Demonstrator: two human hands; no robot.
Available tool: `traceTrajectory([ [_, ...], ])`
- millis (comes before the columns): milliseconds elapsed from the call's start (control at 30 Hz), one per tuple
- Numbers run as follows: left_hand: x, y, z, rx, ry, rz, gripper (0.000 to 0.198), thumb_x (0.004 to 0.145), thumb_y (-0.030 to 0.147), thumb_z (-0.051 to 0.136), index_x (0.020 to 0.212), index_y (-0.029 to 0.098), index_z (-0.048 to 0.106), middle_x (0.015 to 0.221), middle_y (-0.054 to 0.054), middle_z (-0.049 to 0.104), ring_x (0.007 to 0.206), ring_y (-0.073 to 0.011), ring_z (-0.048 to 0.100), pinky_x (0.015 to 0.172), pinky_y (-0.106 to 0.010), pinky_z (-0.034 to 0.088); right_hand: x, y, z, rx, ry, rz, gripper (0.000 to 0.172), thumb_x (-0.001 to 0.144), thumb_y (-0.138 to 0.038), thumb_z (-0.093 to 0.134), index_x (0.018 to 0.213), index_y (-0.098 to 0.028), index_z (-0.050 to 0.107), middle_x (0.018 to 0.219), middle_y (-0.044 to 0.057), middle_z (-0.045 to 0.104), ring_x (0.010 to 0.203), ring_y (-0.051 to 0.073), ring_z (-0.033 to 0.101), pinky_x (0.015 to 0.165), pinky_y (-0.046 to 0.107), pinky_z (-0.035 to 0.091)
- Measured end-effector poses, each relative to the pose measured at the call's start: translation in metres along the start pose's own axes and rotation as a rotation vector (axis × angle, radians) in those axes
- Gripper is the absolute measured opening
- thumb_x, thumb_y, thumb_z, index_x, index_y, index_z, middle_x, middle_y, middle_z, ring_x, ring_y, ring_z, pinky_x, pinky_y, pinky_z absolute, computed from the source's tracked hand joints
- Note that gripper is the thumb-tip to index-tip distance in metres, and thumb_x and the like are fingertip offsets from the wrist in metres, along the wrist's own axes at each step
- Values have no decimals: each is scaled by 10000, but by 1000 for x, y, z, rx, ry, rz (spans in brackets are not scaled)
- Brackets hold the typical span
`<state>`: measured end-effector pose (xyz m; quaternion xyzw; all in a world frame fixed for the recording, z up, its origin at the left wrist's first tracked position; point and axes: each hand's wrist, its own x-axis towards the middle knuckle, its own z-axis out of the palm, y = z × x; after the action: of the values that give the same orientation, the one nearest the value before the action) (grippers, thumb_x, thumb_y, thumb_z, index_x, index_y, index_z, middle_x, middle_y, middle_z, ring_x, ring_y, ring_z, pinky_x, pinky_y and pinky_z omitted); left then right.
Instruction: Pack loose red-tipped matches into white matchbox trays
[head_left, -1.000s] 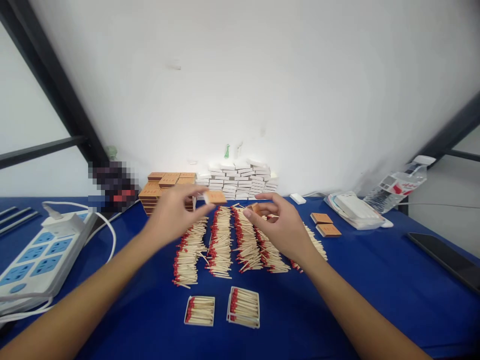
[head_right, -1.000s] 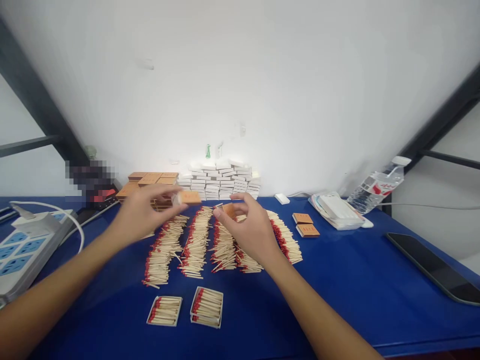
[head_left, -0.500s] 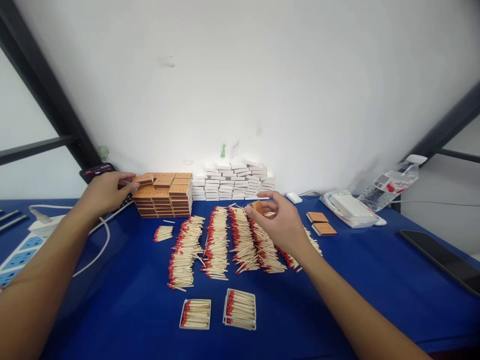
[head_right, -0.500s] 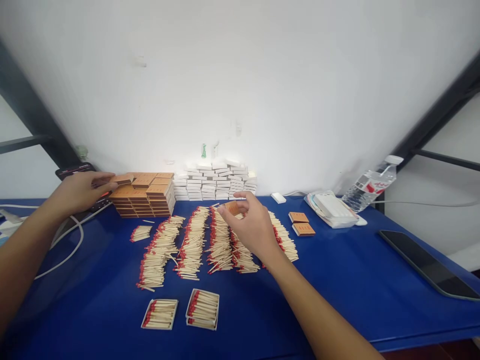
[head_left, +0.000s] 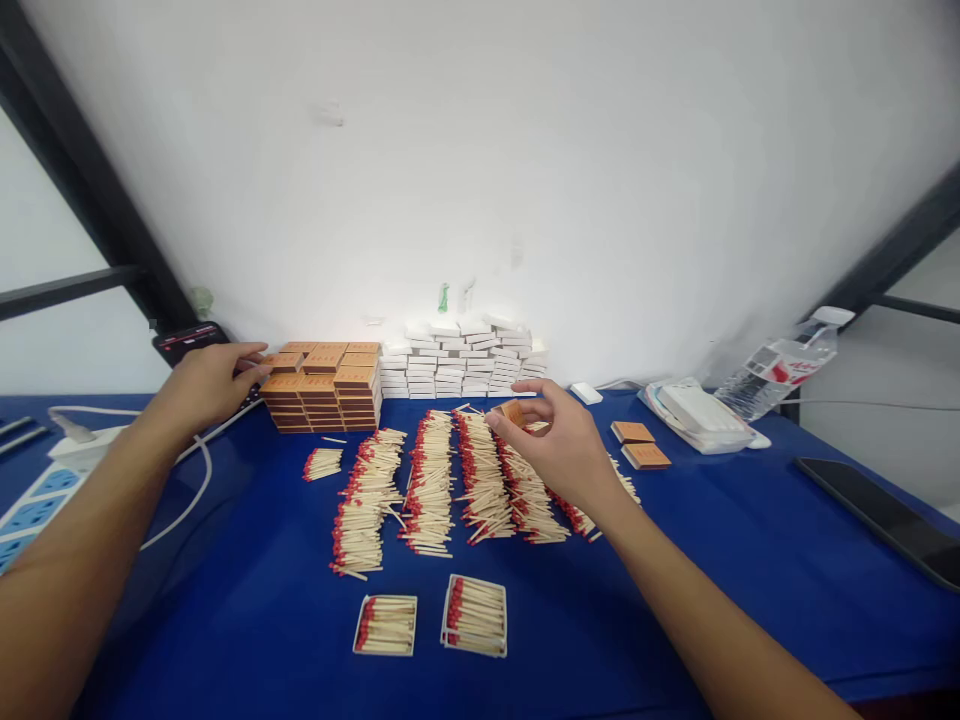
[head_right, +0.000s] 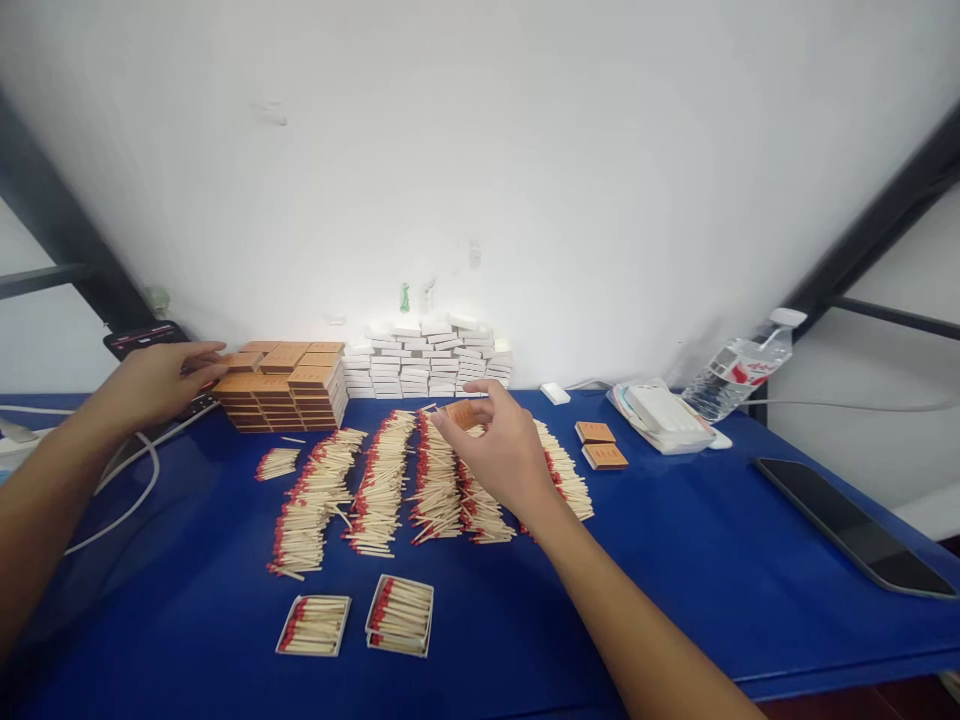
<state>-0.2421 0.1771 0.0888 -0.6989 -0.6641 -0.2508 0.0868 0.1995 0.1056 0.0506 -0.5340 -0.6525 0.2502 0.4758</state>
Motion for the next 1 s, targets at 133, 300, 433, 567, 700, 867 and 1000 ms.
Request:
traceTrajectory([
  [133,5,9,2,106,-78,-75,618,971,481,475,1364,60,697,1313,-203,758,1210,-389,712,1058,-514,537,0,1,1,7,-7,4,552,845,-567,795,1237,-220,621,977,84,825,924,277,771,832,419,576],
  [300,3,19,-1,124,-115,-83,617,988,513,434,1351,97,708,1334,-180,753,1219,-366,714,1054,-482,530,-1,1,1,-8,-9,7,569,842,-590,794,1243,-221,630,980,77,823,924,271,770,828,416,578],
  [433,1,22,0,111,-102,-81,630,992,530,441,1388,99,673,1281,-169,776,1152,-336,735,1003,-450,544,-2,-1,0,-15,-9,7,551,845,-600,788,1221,-226,634,980,74,820,920,272,769,811,415,578],
  [567,-1,25,0,112,-52,-65,656,979,601,490,1383,116,669,1182,-146,803,1029,-314,745,914,-425,557,-2,-1,1,-11,-13,6,555,844,-598,795,1221,-225,633,974,74,819,923,276,768,813,422,578],
  [700,-12,46,-1,159,128,-6,692,1004,602,463,1357,39,655,1188,-222,759,1077,-373,679,950,-506,528,-2,1,2,0,-4,8,560,848,-615,790,1221,-227,636,991,88,818,964,288,765,826,432,582],
  [867,-59,118,11,81,247,282,491,1028,587,548,1276,185,682,1226,-103,744,1160,-274,668,1073,-404,509,-4,1,7,2,0,12,539,832,-599,811,1193,-234,648,1009,93,810,958,286,756,804,415,570],
  [1000,-99,178,30,-139,255,690,462,1008,440,683,1373,167,607,1184,-107,757,1043,-258,707,987,-422,568,-13,-7,16,84,-66,14,517,828,-567,825,1185,-237,648,974,74,801,907,264,749,749,380,563],
])
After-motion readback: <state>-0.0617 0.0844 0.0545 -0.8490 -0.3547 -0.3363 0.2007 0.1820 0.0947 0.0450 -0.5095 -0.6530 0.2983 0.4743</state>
